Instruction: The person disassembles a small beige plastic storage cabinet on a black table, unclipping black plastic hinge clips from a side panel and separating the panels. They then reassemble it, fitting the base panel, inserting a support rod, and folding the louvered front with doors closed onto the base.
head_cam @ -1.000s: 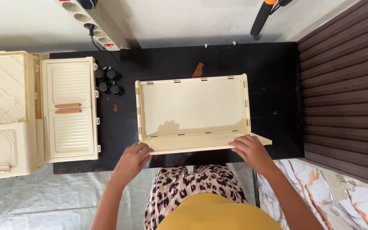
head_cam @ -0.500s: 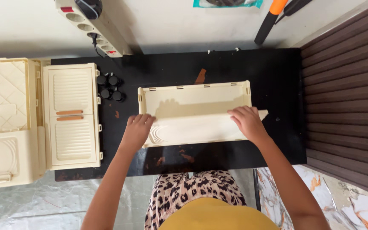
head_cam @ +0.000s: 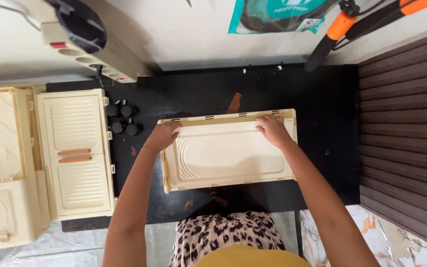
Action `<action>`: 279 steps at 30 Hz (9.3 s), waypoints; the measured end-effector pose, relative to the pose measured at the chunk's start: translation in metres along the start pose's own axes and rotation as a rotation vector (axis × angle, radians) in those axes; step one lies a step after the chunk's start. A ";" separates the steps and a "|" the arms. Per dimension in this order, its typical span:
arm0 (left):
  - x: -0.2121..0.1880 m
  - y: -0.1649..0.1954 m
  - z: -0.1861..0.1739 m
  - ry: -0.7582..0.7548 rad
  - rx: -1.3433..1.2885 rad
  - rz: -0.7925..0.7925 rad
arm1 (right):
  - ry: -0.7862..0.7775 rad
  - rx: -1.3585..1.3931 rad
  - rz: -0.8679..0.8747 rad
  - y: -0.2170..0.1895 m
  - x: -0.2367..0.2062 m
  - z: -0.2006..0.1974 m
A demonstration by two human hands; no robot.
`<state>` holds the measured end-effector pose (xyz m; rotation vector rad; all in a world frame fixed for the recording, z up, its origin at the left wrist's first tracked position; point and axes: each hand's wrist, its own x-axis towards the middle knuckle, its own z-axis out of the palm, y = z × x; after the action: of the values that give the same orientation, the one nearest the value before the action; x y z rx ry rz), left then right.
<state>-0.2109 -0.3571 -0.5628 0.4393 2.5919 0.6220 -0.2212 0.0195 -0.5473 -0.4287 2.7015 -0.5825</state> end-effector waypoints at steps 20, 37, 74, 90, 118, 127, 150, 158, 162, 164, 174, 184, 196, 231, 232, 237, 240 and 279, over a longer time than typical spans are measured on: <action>-0.002 -0.028 0.034 0.045 0.071 -0.006 | 0.082 -0.111 -0.080 0.021 0.005 0.033; -0.226 0.088 0.010 0.209 -0.043 0.229 | 0.032 0.336 -0.137 -0.014 -0.217 -0.029; -0.038 0.016 0.018 0.067 0.582 0.154 | 0.094 -0.004 -0.022 -0.004 -0.041 -0.002; -0.001 -0.025 0.071 0.023 0.298 -0.008 | 0.063 -0.041 0.060 0.007 0.010 0.053; -0.291 0.100 0.103 0.659 0.219 0.119 | 0.220 0.157 -0.205 -0.024 -0.277 0.000; -0.292 0.134 0.164 0.724 0.056 -0.275 | 0.382 -0.021 -0.302 -0.015 -0.231 0.003; -0.298 0.173 0.219 0.370 -0.223 -0.697 | 0.034 -0.229 -0.166 -0.021 -0.069 0.031; -0.317 0.147 0.221 0.501 -0.256 -0.747 | 0.209 -0.250 -0.158 -0.034 -0.076 0.059; -0.340 0.128 0.213 0.625 -0.252 -0.769 | 0.215 -0.128 -0.171 -0.062 -0.081 0.078; -0.353 0.113 0.203 0.675 -0.249 -0.794 | 0.224 -0.023 -0.265 -0.087 -0.081 0.091; -0.431 -0.017 0.123 0.869 -0.273 -0.881 | -0.202 0.630 -0.285 -0.273 -0.094 0.169; -0.473 -0.208 0.018 0.784 -0.242 -0.643 | -0.423 0.900 -0.080 -0.460 -0.043 0.253; -0.460 -0.318 0.011 0.444 -0.069 -0.656 | -0.448 0.868 0.264 -0.560 0.016 0.317; -0.372 -0.265 0.036 0.390 0.066 -0.258 | -0.274 1.254 0.423 -0.515 -0.013 0.324; -0.350 -0.255 0.032 0.377 0.067 -0.177 | -0.269 1.320 0.446 -0.497 -0.030 0.318; -0.225 -0.185 0.016 0.334 0.231 0.248 | -0.107 1.353 0.867 -0.394 -0.124 0.276; -0.144 -0.131 0.025 0.255 0.320 0.377 | 0.170 1.478 1.009 -0.335 -0.166 0.253; -0.060 -0.003 0.046 0.410 -0.169 0.201 | 0.567 1.287 0.960 -0.174 -0.155 0.175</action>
<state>-0.1377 -0.3676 -0.5812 0.5717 2.8627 1.0913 0.0238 -0.1356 -0.5795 1.3816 1.8824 -1.9561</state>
